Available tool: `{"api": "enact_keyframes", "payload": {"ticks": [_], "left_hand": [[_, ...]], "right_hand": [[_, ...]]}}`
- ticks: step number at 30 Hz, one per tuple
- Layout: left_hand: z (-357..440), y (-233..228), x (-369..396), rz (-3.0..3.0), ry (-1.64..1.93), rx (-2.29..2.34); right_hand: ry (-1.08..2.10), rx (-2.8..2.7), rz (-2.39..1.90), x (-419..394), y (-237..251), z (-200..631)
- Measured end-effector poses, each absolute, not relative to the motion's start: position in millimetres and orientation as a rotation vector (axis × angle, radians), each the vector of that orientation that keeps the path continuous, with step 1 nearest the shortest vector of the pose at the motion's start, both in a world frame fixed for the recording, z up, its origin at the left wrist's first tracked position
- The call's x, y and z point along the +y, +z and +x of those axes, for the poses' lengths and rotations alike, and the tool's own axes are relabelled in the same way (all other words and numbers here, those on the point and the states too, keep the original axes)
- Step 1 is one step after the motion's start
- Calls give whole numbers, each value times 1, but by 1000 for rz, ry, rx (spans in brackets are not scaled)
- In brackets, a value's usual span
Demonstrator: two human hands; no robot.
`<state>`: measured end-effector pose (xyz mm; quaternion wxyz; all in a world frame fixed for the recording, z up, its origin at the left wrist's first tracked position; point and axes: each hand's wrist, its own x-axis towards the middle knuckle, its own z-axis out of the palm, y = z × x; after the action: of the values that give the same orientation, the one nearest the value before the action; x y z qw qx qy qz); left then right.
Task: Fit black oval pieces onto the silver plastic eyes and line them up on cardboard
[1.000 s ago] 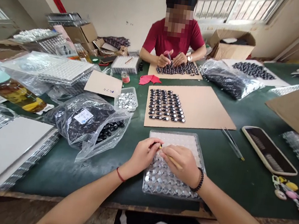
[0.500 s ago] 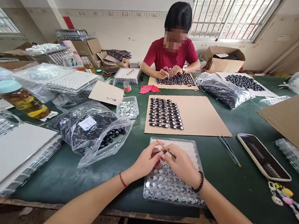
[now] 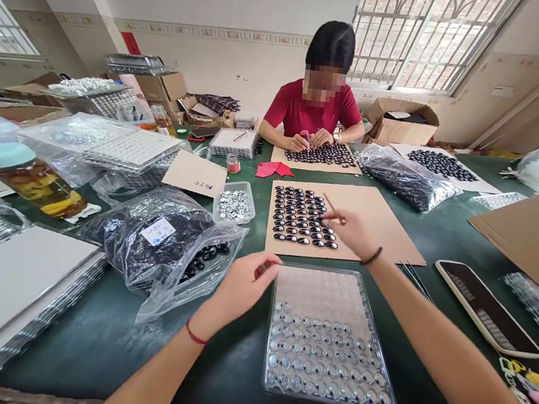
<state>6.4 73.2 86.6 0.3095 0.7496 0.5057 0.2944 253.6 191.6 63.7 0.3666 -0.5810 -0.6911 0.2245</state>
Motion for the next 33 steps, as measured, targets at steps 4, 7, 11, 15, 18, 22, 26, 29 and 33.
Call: {"api": "enact_keyframes", "payload": {"ticks": [4, 7, 11, 15, 18, 22, 26, 29, 33], "left_hand": [[-49, 96, 94, 2284, 372, 1883], [-77, 83, 105, 2180, 49, 2063], [-81, 61, 115, 2214, 120, 2060], [-72, 48, 122, 2210, 150, 2144], [-69, 41, 126, 2234, 198, 2114], [-64, 37, 130, 2282, 267, 2015], [-56, 44, 129, 2281, 372, 1964], [-49, 58, 122, 2253, 495, 1926], [-41, 80, 109, 2072, 643, 1726]], "right_hand": [[458, -1679, -1614, 285, 48, 267], [456, -1677, -1694, 330, 27, 271], [461, -1730, -1761, 358, 2, 273], [403, -1796, -1737, 362, -4, 271], [361, -1788, -1707, 355, 2, 270], [339, -1696, -1685, 325, 15, 275], [493, -1646, -1506, 248, 36, 272], [750, -1851, -1198, 171, 56, 252], [979, -2243, -962, 95, 70, 220]]}}
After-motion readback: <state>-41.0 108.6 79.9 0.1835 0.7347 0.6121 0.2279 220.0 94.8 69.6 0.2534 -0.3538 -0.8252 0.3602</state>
